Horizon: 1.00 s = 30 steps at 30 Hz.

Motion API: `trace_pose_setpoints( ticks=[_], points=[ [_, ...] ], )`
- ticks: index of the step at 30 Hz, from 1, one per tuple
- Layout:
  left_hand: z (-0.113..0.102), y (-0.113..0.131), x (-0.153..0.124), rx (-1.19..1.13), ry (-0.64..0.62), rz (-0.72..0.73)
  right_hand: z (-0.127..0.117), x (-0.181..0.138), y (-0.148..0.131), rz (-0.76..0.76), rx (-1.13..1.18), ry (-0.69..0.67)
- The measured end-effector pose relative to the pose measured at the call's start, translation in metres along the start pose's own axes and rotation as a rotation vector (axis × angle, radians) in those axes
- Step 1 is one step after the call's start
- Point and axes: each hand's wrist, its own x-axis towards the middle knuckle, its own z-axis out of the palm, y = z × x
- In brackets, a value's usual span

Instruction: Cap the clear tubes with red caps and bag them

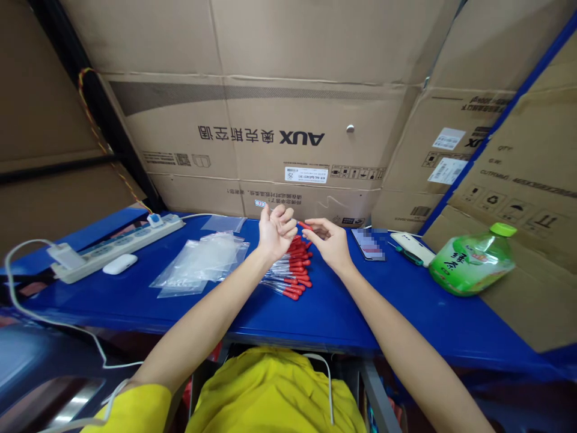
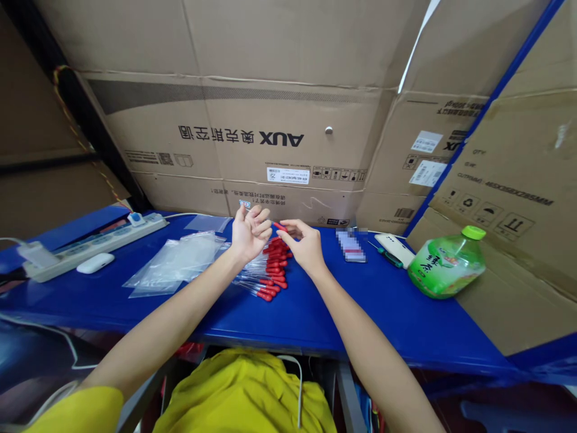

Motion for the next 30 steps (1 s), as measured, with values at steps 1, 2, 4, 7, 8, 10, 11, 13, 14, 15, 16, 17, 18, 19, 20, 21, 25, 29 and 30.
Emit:
trace_pose_setpoints(
  ticks=[1,2,4,7,8,10,11,13,14,15,16,17,18,19,20,21,25,29,30],
  points=[
    [0.0001,-0.0001,0.0000,-0.010,-0.004,0.009,0.0005,-0.0009,-0.0001,-0.015,-0.016,0.000],
    [0.0002,-0.0002,-0.0001,-0.017,-0.012,0.013,0.0009,-0.0019,-0.0005,-0.032,-0.032,0.004],
    [0.0006,-0.0001,-0.0002,-0.025,-0.027,0.011,0.0016,-0.0040,-0.0019,-0.064,-0.057,0.021],
    [0.0014,-0.0005,-0.0003,-0.036,-0.019,-0.001,0.0019,-0.0066,-0.0044,-0.079,-0.090,0.046],
    [0.0016,-0.0008,-0.0003,-0.039,-0.009,-0.005,0.0020,-0.0072,-0.0052,-0.077,-0.094,0.047],
    [0.0020,-0.0014,-0.0002,-0.041,0.010,-0.011,0.0023,-0.0079,-0.0066,-0.074,-0.083,0.048],
    [0.0020,-0.0017,-0.0001,-0.040,0.014,-0.012,0.0025,-0.0081,-0.0072,-0.073,-0.072,0.048],
    [0.0015,-0.0022,0.0002,-0.037,0.010,-0.012,0.0032,-0.0083,-0.0080,-0.068,-0.052,0.050],
    [0.0011,-0.0024,0.0004,-0.035,0.002,-0.012,0.0035,-0.0083,-0.0081,-0.065,-0.047,0.049],
    [0.0006,-0.0026,0.0007,-0.032,-0.007,-0.012,0.0038,-0.0083,-0.0082,-0.062,-0.045,0.048],
    [0.0000,-0.0027,0.0009,-0.029,-0.015,-0.013,0.0040,-0.0082,-0.0080,-0.060,-0.045,0.047],
    [-0.0005,-0.0028,0.0011,-0.026,-0.019,-0.013,0.0041,-0.0082,-0.0078,-0.059,-0.046,0.046],
    [-0.0009,-0.0030,0.0011,-0.023,-0.021,-0.013,0.0041,-0.0081,-0.0075,-0.057,-0.046,0.045],
    [-0.0011,-0.0031,0.0011,-0.018,-0.022,-0.012,0.0041,-0.0081,-0.0071,-0.055,-0.047,0.044],
    [-0.0011,-0.0033,0.0008,-0.013,-0.024,-0.012,0.0040,-0.0081,-0.0067,-0.053,-0.046,0.044],
    [-0.0009,-0.0035,0.0005,-0.005,-0.027,-0.010,0.0038,-0.0080,-0.0064,-0.053,-0.046,0.045],
    [0.0013,-0.0041,-0.0013,0.028,-0.018,-0.006,0.0033,-0.0080,-0.0061,-0.059,-0.042,0.044],
    [0.0028,-0.0048,-0.0018,0.052,-0.016,0.002,0.0037,-0.0083,-0.0083,-0.057,-0.055,0.055],
    [0.0028,-0.0050,-0.0018,0.054,-0.023,0.005,0.0038,-0.0084,-0.0089,-0.060,-0.058,0.061]
  ],
)
